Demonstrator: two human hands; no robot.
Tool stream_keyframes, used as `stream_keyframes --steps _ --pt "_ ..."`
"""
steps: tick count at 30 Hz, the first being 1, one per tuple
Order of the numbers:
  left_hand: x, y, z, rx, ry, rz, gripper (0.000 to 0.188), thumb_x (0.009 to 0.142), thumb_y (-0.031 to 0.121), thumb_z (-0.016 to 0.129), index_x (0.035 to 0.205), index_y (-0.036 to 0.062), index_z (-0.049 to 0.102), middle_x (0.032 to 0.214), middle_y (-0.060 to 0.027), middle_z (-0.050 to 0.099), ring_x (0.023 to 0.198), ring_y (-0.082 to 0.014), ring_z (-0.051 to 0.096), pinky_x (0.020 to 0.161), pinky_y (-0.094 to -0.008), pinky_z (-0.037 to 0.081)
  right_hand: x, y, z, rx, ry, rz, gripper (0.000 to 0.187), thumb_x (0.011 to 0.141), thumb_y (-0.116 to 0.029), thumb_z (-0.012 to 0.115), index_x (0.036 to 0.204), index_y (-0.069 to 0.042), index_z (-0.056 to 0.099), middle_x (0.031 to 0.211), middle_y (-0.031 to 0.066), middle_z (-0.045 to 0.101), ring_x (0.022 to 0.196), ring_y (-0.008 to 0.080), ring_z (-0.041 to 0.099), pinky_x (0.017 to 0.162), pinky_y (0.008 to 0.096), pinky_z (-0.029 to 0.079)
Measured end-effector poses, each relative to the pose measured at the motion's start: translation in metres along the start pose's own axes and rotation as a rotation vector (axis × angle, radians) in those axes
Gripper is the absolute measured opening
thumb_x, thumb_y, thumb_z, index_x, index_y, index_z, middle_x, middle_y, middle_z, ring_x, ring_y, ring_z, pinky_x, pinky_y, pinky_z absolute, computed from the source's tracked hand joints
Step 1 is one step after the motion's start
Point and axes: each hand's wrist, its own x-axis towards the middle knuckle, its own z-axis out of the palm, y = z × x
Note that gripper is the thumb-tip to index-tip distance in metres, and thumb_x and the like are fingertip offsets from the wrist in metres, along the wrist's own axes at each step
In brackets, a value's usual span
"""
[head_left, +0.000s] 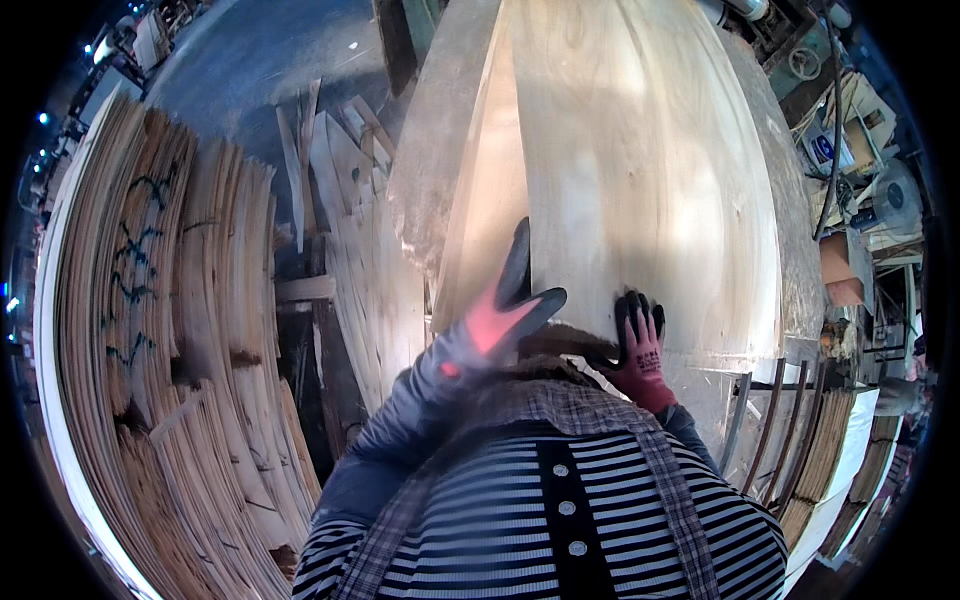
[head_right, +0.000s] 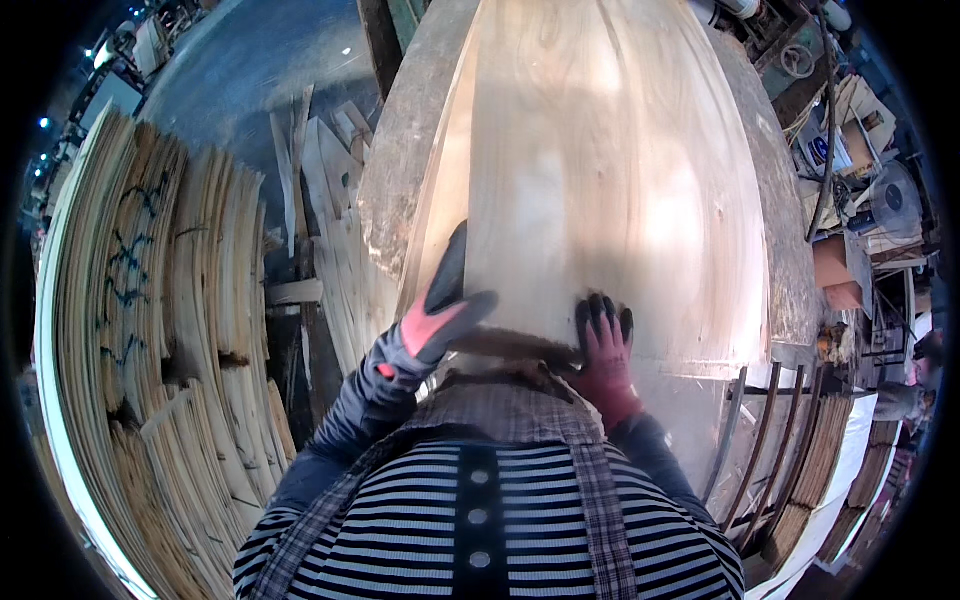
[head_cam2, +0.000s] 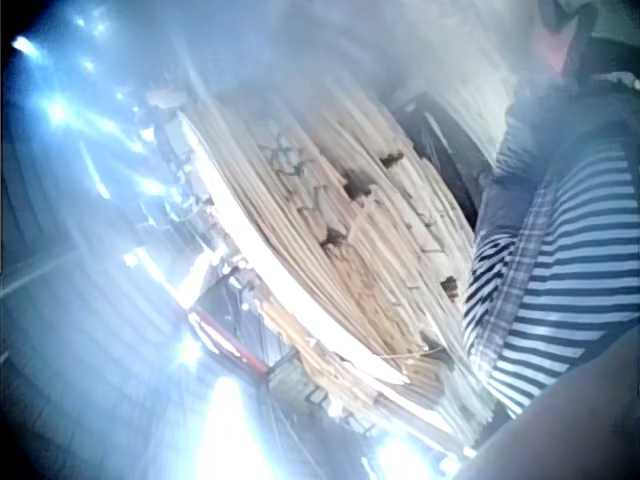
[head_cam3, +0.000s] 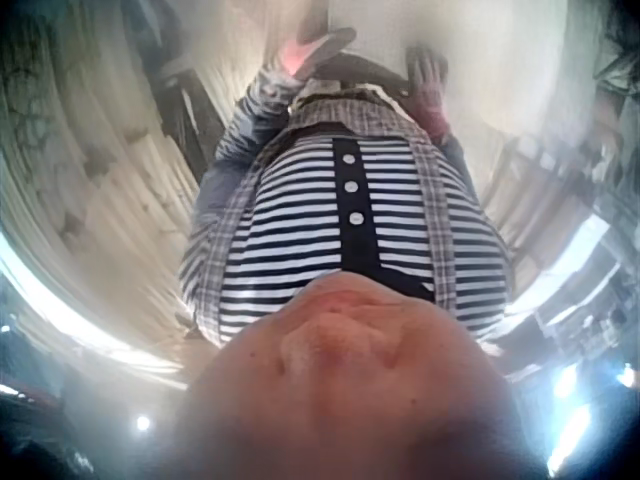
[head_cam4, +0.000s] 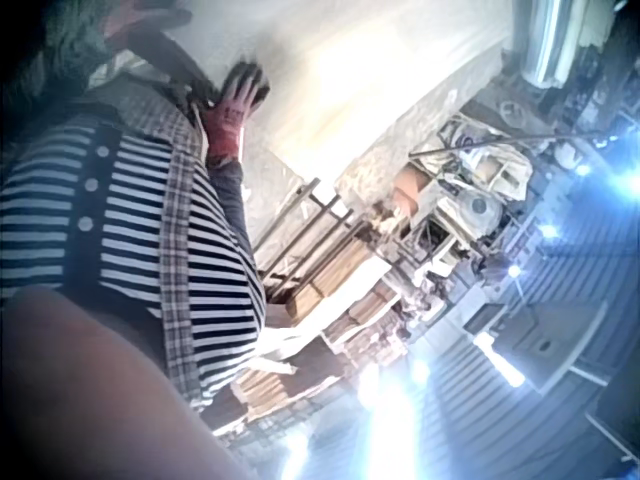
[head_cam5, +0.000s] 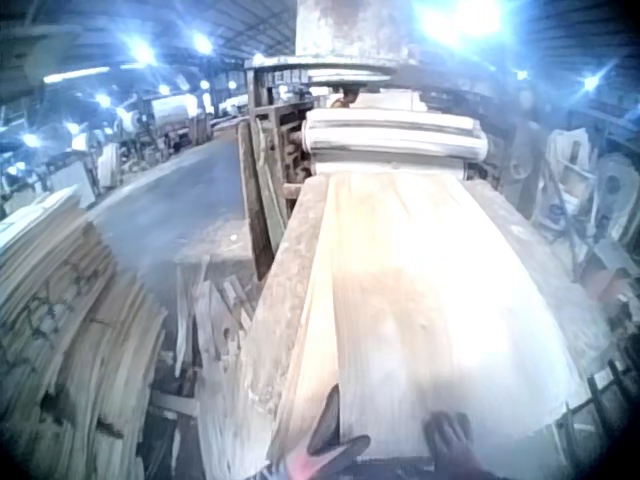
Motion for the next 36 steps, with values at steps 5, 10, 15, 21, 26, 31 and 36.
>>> stream_keyframes --steps 5,10,15,21,26,31,36 --pt "0.003 -0.034 -0.017 -0.407 0.202 -0.113 0.050 0.085 0.019 0.035 0.127 -0.0033 0.022 0.122 -0.0183 0.038 0.109 -0.0264 0.042 0.091 -0.0323 0.035 0.020 0.036 -0.022 0.110 0.180 -0.086 0.057 0.056 -0.017 0.064 0.109 -0.003 0.048 0.111 0.0192 0.045 0.104 0.0417 0.041 0.092 0.0503 0.030" --pt "-0.034 -0.121 -0.027 0.881 0.345 -0.173 0.069 0.074 0.015 0.055 0.129 -0.0009 0.018 0.129 -0.0231 0.028 0.115 -0.0365 0.033 0.096 -0.0366 0.028 0.101 0.063 -0.024 0.091 0.222 0.007 0.055 0.060 -0.021 0.065 0.111 -0.008 0.048 0.111 0.0147 0.048 0.104 0.0313 0.045 0.091 0.0418 0.034" --pt "-0.026 -0.115 -0.042 0.546 0.573 -0.428 0.053 0.076 0.024 0.055 0.122 0.0039 0.038 0.118 -0.0178 0.045 0.109 -0.0309 0.044 0.089 -0.0335 0.035 0.204 0.101 -0.002 0.043 0.358 0.012 0.051 0.070 -0.026 0.060 0.115 -0.010 0.045 0.115 0.0111 0.047 0.107 0.0284 0.043 0.093 0.0397 0.032" --pt "-0.016 -0.087 -0.060 0.340 0.541 -0.545 0.040 0.083 0.030 0.048 0.116 0.0068 0.046 0.115 -0.0101 0.050 0.106 -0.0220 0.048 0.088 -0.0294 0.037 0.305 0.128 0.015 -0.141 0.305 0.154 0.057 0.073 -0.031 0.056 0.123 -0.010 0.036 0.127 0.0109 0.034 0.119 0.0278 0.028 0.098 0.0469 0.019" --pt "-0.024 -0.128 -0.083 0.438 0.317 -0.409 0.035 0.079 0.021 0.057 0.108 0.0019 0.053 0.092 -0.0047 0.059 0.079 -0.0103 0.054 0.067 -0.0208 0.043 0.258 0.094 0.041 -0.187 0.383 0.062 0.061 0.075 -0.037 0.051 0.125 -0.007 0.033 0.126 0.0181 0.031 0.119 0.0339 0.026 0.099 0.0493 0.014" --pt "-0.015 -0.101 -0.076 -0.022 0.075 -0.318 0.030 0.081 0.013 0.051 0.108 -0.0004 0.051 0.104 -0.0104 0.054 0.094 -0.0186 0.052 0.081 -0.0291 0.042 0.094 0.031 -0.018 0.043 0.018 -0.054 0.069 0.072 -0.046 0.053 0.125 -0.008 0.033 0.128 0.0186 0.030 0.121 0.0352 0.022 0.100 0.0505 0.011" --pt "0.049 -0.001 -0.016 0.557 -0.191 0.368 0.023 0.080 0.003 0.046 0.101 -0.0014 0.053 0.101 -0.0146 0.053 0.095 -0.0259 0.052 0.081 -0.0313 0.042 -0.013 0.032 0.000 0.128 -0.040 -0.022 0.080 0.061 -0.042 0.064 0.125 -0.005 0.033 0.128 0.0196 0.029 0.120 0.0379 0.022 0.098 0.0489 0.018"
